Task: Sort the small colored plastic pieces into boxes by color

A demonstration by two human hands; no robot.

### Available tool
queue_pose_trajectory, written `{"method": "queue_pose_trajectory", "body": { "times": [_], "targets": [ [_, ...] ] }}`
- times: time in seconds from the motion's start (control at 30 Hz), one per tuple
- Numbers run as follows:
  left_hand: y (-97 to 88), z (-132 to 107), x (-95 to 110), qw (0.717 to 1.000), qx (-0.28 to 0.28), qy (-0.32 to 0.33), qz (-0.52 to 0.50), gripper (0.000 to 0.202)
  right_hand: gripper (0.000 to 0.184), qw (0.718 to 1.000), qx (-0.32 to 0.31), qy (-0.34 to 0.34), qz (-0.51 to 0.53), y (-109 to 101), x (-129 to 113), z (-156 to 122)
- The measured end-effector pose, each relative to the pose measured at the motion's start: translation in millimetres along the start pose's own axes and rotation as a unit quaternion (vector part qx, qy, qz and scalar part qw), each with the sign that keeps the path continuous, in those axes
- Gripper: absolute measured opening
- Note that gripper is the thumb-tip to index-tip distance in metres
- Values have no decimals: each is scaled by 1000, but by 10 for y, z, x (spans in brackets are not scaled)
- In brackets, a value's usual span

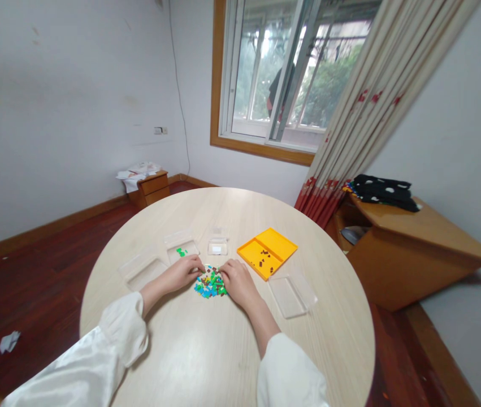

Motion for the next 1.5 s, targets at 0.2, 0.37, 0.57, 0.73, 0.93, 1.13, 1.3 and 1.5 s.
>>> {"method": "queue_pose_trajectory", "body": {
  "times": [0.2, 0.37, 0.57, 0.73, 0.93, 1.13, 1.3, 1.5],
  "targets": [
    [-2, -3, 25, 1000, -10, -6, 4, 16, 17, 1000, 3, -1, 6, -11, -15, 5],
    [41, 10, 17, 999, -19, -10, 27, 14, 17, 1000, 2, 0, 4, 2, -7, 6],
    [101, 35, 0, 998, -21, -20, 56, 14, 17, 1000, -1, 4, 13, 8, -8, 16],
    [83, 31, 61, 998, -18, -21, 56, 14, 17, 1000, 14, -2, 18, 8, -15, 17],
    [51, 29, 109, 999, 8, -13, 33, 13, 19, 999, 49, -8, 22, 44, 8, 16],
    [-10, 40, 44, 996, 81, -27, -4, 16, 27, 997, 80, -11, 21, 71, 42, 14],
    [-74, 42, 21, 987, 142, -80, -9, 16, 33, 998, 55, -20, 16, 101, 65, 6],
    [-170, 23, -40, 965, 221, -137, 41, 17, 26, 999, 45, -9, 13, 88, 31, 0]
  ]
}}
Point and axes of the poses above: each hand's wrist, its own z-axis towards the middle knuckle, its own y-axis out of the palm, x = y × z, the point moved 1 cm from there along z, towards the middle knuckle, and after that the axes turned 5 degrees about -y, right-handed, at the moved point
